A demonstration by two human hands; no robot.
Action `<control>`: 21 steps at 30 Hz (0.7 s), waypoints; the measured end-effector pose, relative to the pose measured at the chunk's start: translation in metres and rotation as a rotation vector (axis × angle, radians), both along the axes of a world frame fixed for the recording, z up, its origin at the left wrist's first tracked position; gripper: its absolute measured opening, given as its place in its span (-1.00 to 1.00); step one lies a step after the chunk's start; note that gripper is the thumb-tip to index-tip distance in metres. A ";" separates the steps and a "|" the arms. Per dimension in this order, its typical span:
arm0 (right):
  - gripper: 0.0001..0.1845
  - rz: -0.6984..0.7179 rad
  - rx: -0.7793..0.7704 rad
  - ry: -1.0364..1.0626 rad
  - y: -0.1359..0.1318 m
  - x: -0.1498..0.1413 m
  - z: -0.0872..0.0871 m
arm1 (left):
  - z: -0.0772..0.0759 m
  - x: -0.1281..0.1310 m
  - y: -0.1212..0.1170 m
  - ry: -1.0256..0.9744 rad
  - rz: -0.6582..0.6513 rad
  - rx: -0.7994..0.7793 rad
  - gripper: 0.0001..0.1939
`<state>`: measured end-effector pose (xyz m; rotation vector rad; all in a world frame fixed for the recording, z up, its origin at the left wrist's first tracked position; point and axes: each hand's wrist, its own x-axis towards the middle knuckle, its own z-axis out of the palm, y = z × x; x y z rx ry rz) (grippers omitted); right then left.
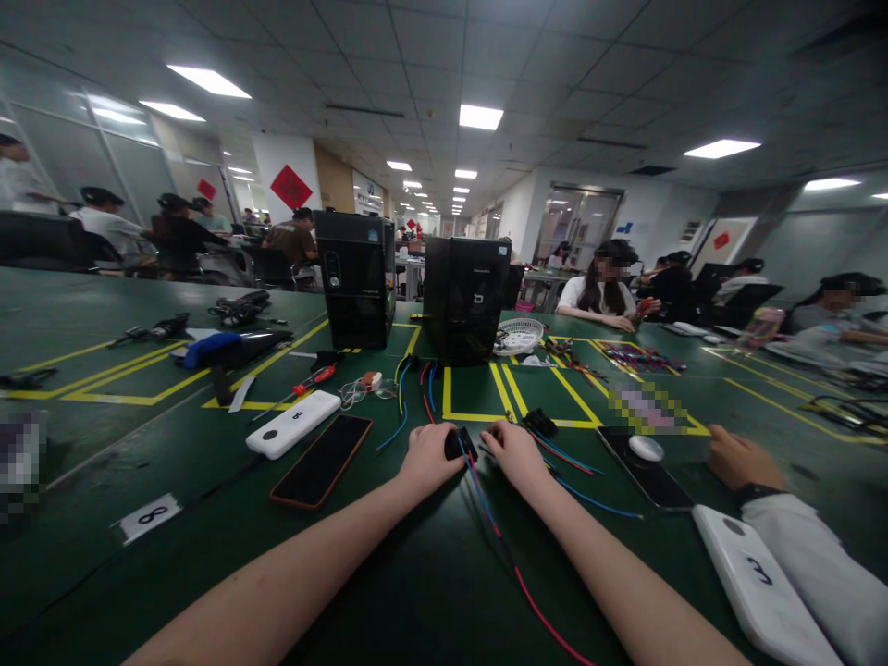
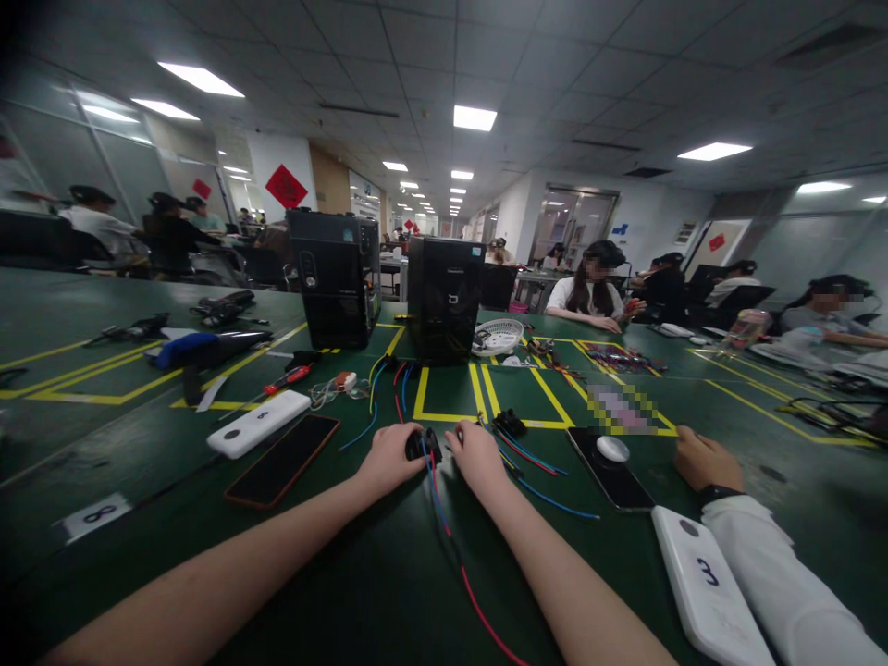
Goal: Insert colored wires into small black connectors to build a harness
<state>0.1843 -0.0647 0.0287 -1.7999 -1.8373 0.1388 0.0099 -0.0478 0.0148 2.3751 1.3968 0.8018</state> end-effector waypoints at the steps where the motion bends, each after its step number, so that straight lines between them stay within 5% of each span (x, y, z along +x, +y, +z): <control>1: -0.78 0.019 0.005 -0.016 -0.003 -0.003 0.002 | 0.000 0.000 0.001 0.006 0.008 -0.007 -0.63; 10: -0.75 0.155 -0.155 -0.005 -0.016 -0.026 -0.007 | 0.001 0.001 0.000 0.027 -0.029 -0.015 -0.66; 21: -0.72 0.167 -0.019 -0.063 -0.017 -0.035 -0.013 | 0.002 0.002 -0.002 0.065 0.010 -0.076 -0.66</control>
